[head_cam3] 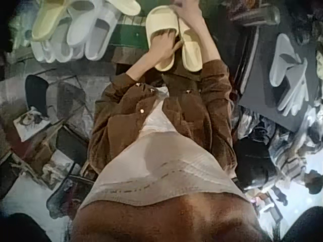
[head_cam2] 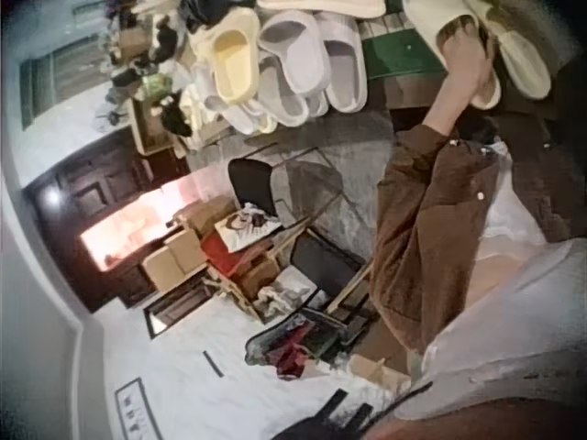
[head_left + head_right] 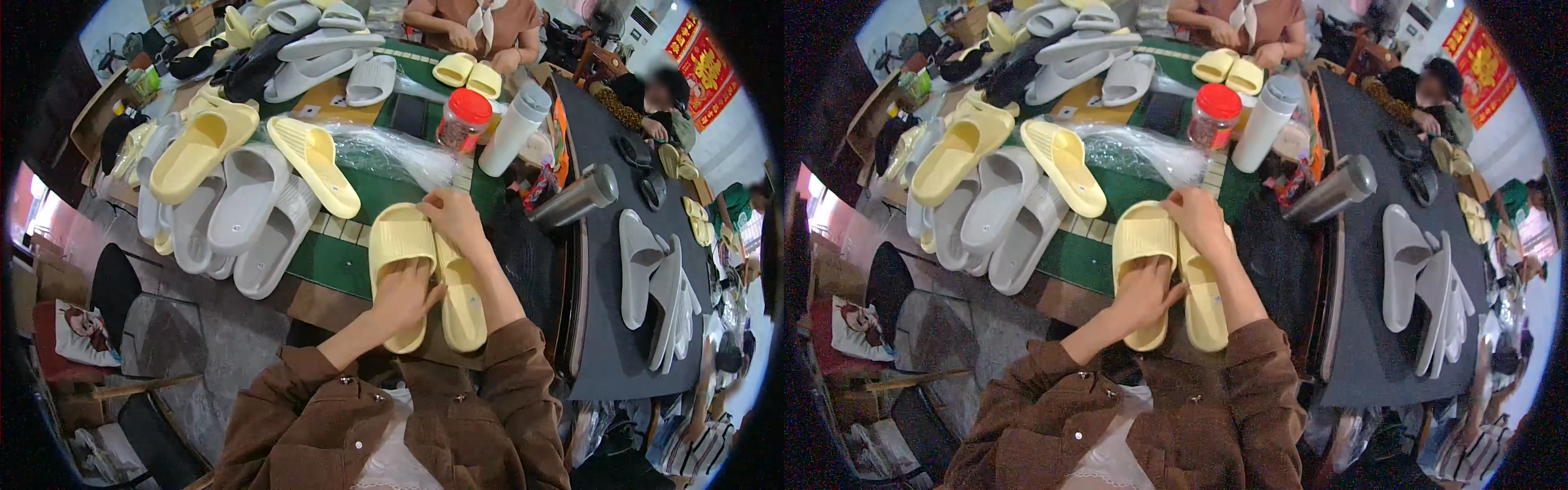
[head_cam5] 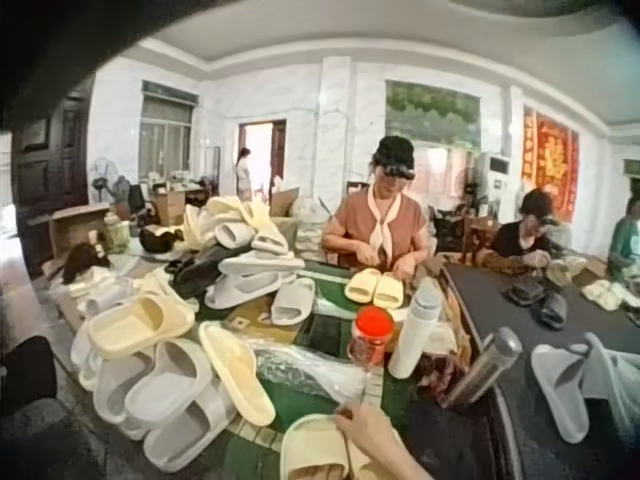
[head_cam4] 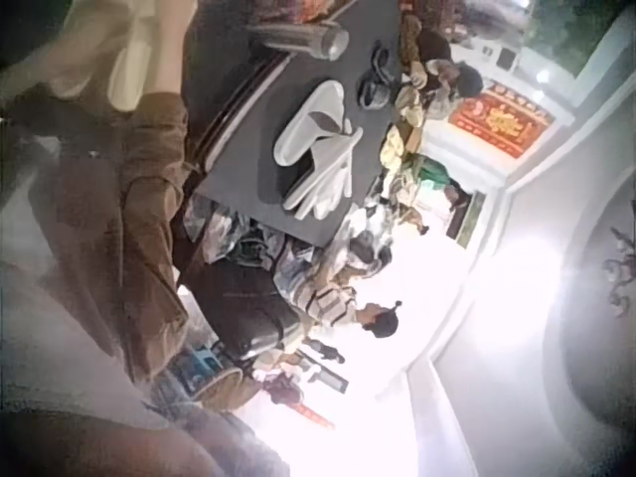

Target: The person assembles plastic slippers by hand, inserting a thin white strap into the slots of yellow and white slipper soles. They handle the slippers one at a time, aligning the strap and pressing it into place, then moving the finished pair aside.

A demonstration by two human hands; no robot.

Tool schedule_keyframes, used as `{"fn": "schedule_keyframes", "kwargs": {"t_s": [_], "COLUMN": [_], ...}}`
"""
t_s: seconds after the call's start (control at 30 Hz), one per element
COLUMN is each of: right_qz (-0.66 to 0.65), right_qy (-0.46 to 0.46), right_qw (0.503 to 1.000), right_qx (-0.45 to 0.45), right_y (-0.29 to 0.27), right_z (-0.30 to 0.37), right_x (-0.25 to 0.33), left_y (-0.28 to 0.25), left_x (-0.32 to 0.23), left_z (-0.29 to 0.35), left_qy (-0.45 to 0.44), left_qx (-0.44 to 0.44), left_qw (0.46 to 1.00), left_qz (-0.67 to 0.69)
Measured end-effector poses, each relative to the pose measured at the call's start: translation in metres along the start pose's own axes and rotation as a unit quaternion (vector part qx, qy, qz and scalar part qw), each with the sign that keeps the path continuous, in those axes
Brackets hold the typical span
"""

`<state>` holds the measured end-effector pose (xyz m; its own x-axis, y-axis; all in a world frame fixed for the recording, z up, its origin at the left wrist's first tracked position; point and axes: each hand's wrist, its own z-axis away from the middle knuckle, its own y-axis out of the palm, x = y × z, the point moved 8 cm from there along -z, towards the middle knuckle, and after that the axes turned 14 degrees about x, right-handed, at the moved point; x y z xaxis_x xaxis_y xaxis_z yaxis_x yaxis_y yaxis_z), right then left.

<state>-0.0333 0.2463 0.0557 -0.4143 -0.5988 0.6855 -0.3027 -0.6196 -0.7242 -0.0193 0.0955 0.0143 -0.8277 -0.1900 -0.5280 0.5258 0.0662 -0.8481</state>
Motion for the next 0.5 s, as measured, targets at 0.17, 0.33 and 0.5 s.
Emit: {"fn": "schedule_keyframes", "kwargs": {"t_s": [0.17,0.33,0.5], "right_qz": [-0.008,-0.067,-0.157], "right_qy": [-0.024,-0.104,-0.098], "right_qw": [0.999,0.988,0.977], "right_qx": [-0.035,-0.089,-0.107], "right_y": [0.006,-0.020,-0.027], "right_z": [-0.006,0.017,0.040], "right_x": [0.000,0.013,0.014], "left_y": [-0.008,-0.024,-0.063], "left_x": [-0.003,-0.015,-0.029], "left_z": [0.004,0.016,0.042], "left_qy": [0.015,0.045,0.108], "left_qx": [-0.026,-0.016,-0.085], "left_qw": [0.999,0.998,0.991], "left_qz": [-0.024,-0.036,-0.005]}}
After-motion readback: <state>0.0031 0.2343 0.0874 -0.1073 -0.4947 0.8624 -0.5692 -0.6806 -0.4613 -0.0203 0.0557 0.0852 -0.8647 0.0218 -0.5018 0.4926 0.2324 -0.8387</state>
